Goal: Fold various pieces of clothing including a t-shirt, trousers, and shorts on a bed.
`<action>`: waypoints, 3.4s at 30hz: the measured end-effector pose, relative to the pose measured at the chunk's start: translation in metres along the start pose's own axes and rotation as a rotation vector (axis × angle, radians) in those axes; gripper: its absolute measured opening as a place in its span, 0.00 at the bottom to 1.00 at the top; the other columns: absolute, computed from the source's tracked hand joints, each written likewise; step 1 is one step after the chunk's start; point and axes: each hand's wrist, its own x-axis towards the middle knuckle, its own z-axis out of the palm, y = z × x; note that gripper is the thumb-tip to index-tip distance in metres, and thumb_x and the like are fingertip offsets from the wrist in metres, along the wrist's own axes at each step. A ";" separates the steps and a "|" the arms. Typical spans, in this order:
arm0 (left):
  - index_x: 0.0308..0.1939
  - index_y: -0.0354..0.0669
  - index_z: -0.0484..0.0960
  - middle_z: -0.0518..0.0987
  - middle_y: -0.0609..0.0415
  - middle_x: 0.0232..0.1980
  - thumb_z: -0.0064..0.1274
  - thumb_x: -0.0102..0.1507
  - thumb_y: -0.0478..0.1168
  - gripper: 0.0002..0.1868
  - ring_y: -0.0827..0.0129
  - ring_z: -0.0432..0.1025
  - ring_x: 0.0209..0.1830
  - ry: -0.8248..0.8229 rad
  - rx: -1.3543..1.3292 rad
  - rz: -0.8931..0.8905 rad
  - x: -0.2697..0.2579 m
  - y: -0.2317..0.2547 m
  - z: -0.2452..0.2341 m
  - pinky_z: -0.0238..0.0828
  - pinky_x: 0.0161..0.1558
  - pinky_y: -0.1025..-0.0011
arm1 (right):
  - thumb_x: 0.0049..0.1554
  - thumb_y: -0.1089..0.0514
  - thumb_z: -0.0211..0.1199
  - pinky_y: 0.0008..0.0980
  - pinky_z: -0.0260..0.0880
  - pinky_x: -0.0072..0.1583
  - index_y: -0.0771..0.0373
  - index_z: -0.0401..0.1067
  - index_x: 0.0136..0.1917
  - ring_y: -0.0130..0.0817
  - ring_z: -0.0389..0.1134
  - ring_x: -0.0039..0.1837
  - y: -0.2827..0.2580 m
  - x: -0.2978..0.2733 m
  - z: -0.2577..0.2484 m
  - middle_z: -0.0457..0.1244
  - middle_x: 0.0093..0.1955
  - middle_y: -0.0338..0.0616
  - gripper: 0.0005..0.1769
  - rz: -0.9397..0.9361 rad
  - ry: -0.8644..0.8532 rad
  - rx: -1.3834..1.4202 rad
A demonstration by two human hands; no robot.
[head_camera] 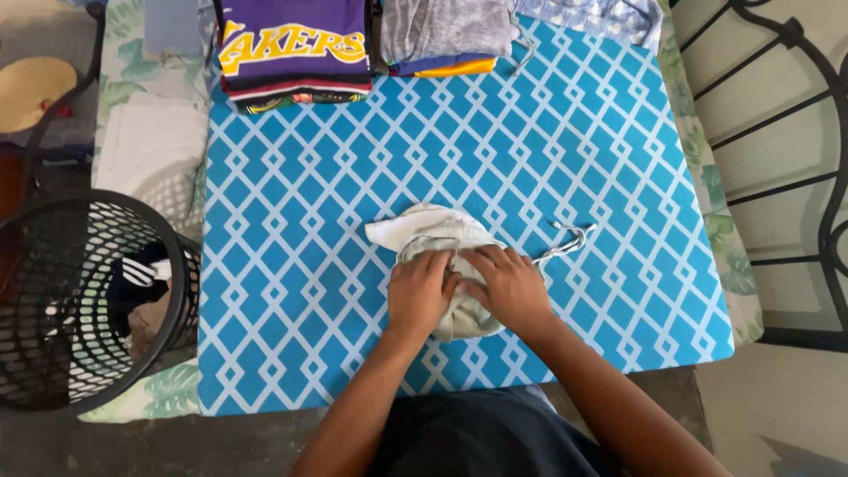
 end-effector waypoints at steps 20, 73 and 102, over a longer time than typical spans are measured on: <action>0.48 0.43 0.77 0.79 0.49 0.47 0.55 0.66 0.40 0.09 0.54 0.77 0.43 0.267 -0.083 -0.368 0.003 -0.042 -0.050 0.74 0.44 0.63 | 0.57 0.60 0.64 0.40 0.70 0.58 0.63 0.75 0.57 0.46 0.69 0.57 0.105 -0.003 -0.032 0.66 0.59 0.54 0.14 0.374 0.083 0.258; 0.59 0.44 0.77 0.79 0.58 0.51 0.54 0.67 0.44 0.18 0.77 0.76 0.37 0.414 -0.783 -0.702 0.029 -0.037 -0.012 0.75 0.40 0.75 | 0.67 0.57 0.58 0.43 0.74 0.52 0.67 0.70 0.61 0.45 0.70 0.53 0.140 -0.023 -0.034 0.66 0.58 0.57 0.14 0.669 0.063 0.400; 0.68 0.55 0.67 0.76 0.59 0.62 0.49 0.59 0.47 0.30 0.69 0.73 0.59 0.271 -1.890 -0.721 0.031 -0.009 -0.051 0.71 0.58 0.65 | 0.64 0.49 0.58 0.30 0.73 0.49 0.65 0.73 0.58 0.30 0.72 0.48 0.096 0.069 -0.067 0.72 0.47 0.45 0.18 0.659 -0.098 0.815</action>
